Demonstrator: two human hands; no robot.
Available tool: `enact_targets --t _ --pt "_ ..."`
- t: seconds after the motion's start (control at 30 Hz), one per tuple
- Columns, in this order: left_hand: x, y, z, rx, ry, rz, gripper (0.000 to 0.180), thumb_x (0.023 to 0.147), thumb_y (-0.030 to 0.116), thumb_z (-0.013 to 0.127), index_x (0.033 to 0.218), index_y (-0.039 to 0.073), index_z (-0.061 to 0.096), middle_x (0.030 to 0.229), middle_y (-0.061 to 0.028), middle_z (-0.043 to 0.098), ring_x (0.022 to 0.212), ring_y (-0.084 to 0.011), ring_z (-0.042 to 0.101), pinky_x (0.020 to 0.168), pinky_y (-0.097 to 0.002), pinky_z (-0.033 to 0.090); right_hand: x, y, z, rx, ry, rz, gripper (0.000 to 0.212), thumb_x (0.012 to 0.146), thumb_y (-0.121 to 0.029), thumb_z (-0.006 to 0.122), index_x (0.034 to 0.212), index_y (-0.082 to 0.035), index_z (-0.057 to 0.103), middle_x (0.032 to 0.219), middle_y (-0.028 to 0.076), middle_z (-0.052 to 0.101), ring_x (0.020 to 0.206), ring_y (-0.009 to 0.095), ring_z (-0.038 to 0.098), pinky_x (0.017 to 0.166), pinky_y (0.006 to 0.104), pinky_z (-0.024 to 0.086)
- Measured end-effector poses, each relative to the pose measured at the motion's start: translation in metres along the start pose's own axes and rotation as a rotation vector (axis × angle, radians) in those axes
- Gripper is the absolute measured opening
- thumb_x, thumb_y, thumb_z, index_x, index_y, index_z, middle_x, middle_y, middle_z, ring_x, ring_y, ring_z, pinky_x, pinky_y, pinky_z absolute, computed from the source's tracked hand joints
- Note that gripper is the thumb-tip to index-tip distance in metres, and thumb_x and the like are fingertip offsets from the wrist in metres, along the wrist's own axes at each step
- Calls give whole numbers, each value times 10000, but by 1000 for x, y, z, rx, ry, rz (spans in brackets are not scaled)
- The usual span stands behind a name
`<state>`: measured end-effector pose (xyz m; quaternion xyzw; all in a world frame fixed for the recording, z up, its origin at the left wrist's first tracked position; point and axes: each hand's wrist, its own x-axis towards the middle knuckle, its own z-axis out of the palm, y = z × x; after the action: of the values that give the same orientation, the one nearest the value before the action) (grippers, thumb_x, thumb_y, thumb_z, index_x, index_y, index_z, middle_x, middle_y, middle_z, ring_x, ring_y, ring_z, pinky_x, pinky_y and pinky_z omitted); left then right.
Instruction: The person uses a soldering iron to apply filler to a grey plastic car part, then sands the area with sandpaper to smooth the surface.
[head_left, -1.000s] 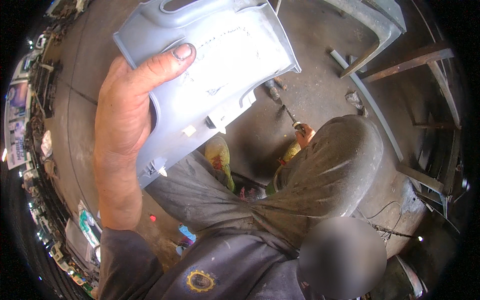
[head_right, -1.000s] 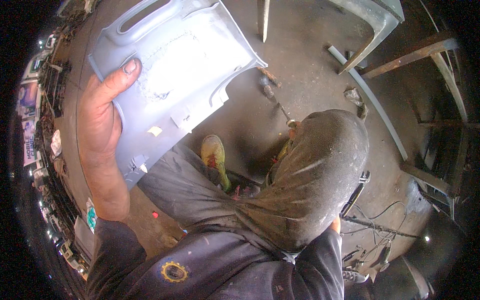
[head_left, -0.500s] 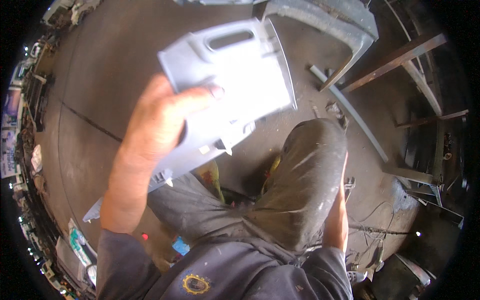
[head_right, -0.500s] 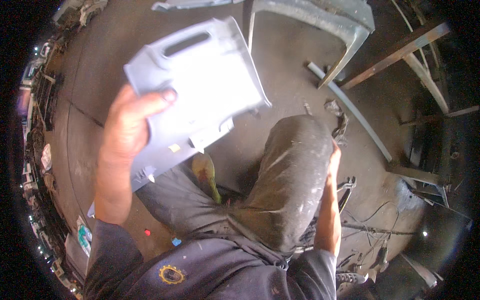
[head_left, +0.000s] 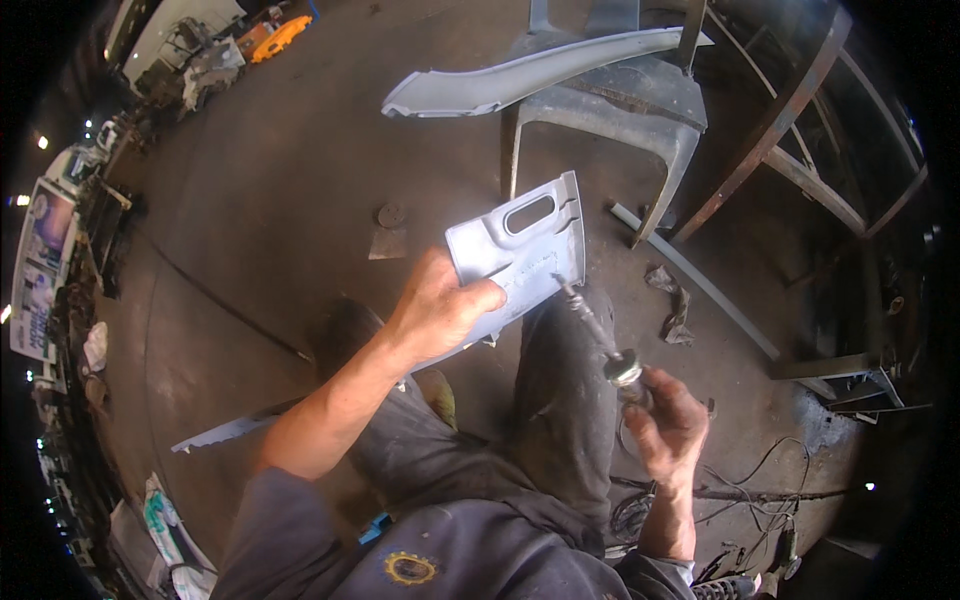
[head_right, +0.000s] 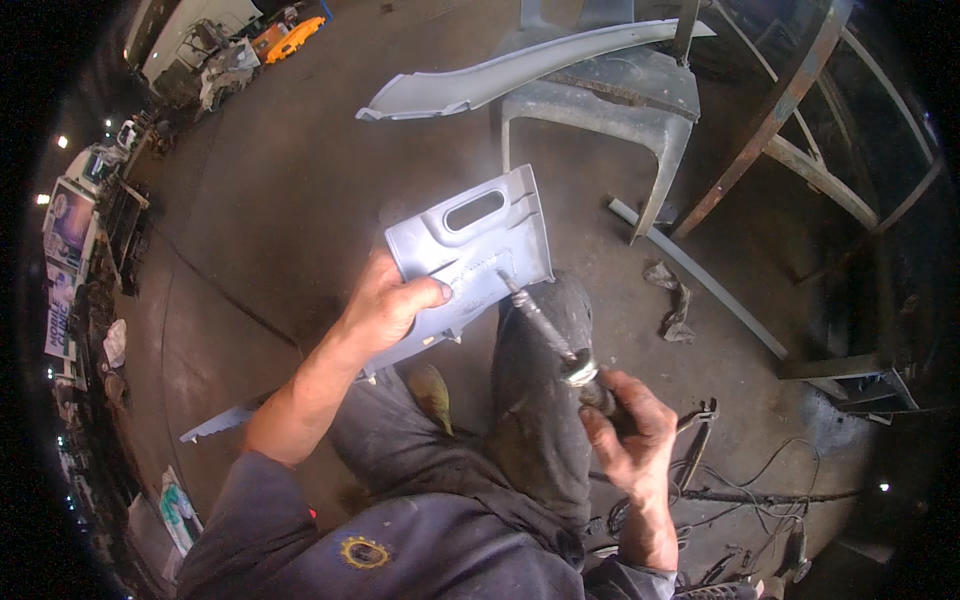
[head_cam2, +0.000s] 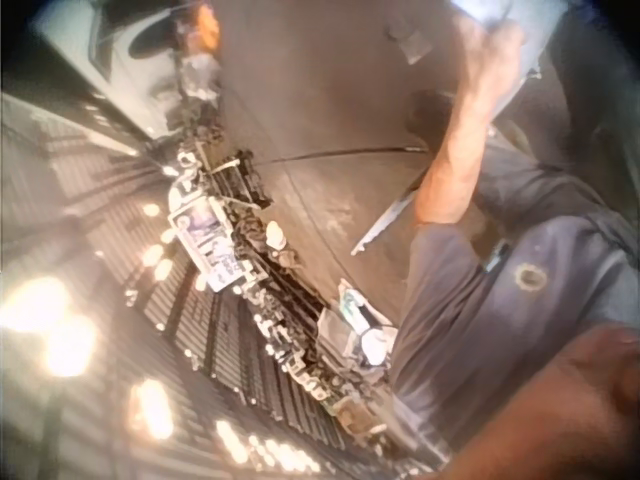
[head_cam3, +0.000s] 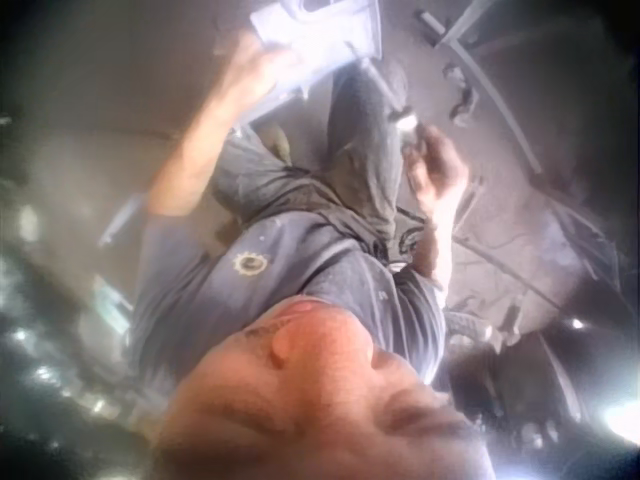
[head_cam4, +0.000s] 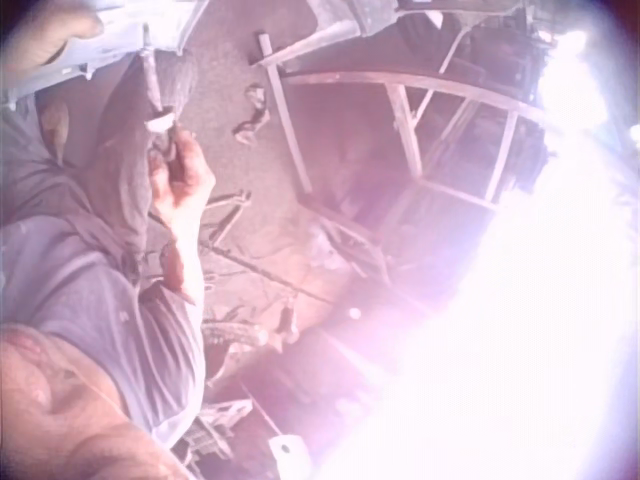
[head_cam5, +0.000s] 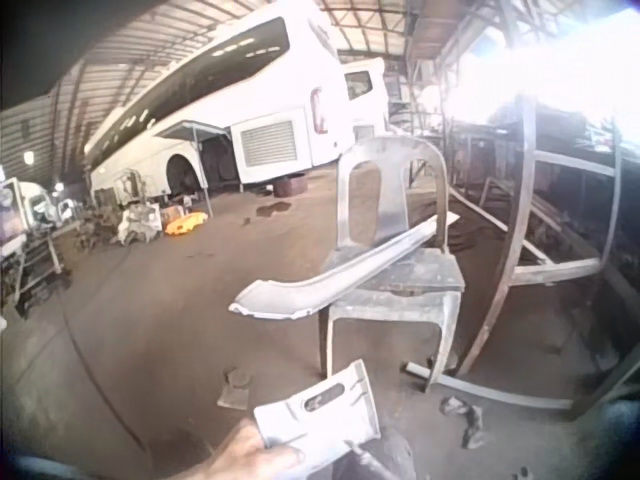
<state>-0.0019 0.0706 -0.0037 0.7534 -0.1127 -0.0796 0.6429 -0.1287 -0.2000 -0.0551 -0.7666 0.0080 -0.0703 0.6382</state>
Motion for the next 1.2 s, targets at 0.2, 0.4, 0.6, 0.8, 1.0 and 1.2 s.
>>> enact_targets --t 0.2,0.4,0.6,0.8,1.0,1.2 --pt "2 2 4 12 -27 -40 320 747 69 559 1034 -51 633 821 -48 641 740 -103 569 648 -291 466 0 14 17 -102 -20 -134 390 774 -58 741 1137 45 643 952 165 702 819 205 687 721 302 534" --pt "2 5 9 -49 6 -50 298 740 55 553 1009 -41 636 802 -34 636 729 -101 576 656 -290 467 -1 15 20 -113 -49 -45 383 784 -78 753 1136 33 647 1017 180 704 871 237 703 739 316 551" --pt "1 3 -1 -107 -19 -94 381 722 18 552 1090 -58 615 912 -54 645 827 -121 599 746 -275 477 0 3 24 -143 -75 -36 363 799 -58 737 1136 45 649 1019 166 698 882 218 692 742 306 554" --pt "0 2 -6 -139 -33 -99 335 743 46 549 1053 -53 630 919 -61 657 852 -128 614 761 -289 492 0 -4 28 -154 -68 -38 351 806 -46 736 1139 34 654 1018 176 704 861 239 712 709 314 562" --pt "-2 1 -9 -253 -35 -112 384 759 52 550 1118 -64 617 985 -90 667 896 -159 638 793 -302 513 -2 -15 32 -247 -46 -99 355 812 -50 732 1148 30 651 982 174 700 830 254 714 690 310 561" --pt "-3 1 -12 -263 -56 -129 402 761 58 551 1138 -67 610 1004 -99 666 899 -171 643 798 -310 520 -3 -17 35 -269 -12 -156 349 804 -20 700 1138 66 645 934 172 695 764 200 697 653 290 546"
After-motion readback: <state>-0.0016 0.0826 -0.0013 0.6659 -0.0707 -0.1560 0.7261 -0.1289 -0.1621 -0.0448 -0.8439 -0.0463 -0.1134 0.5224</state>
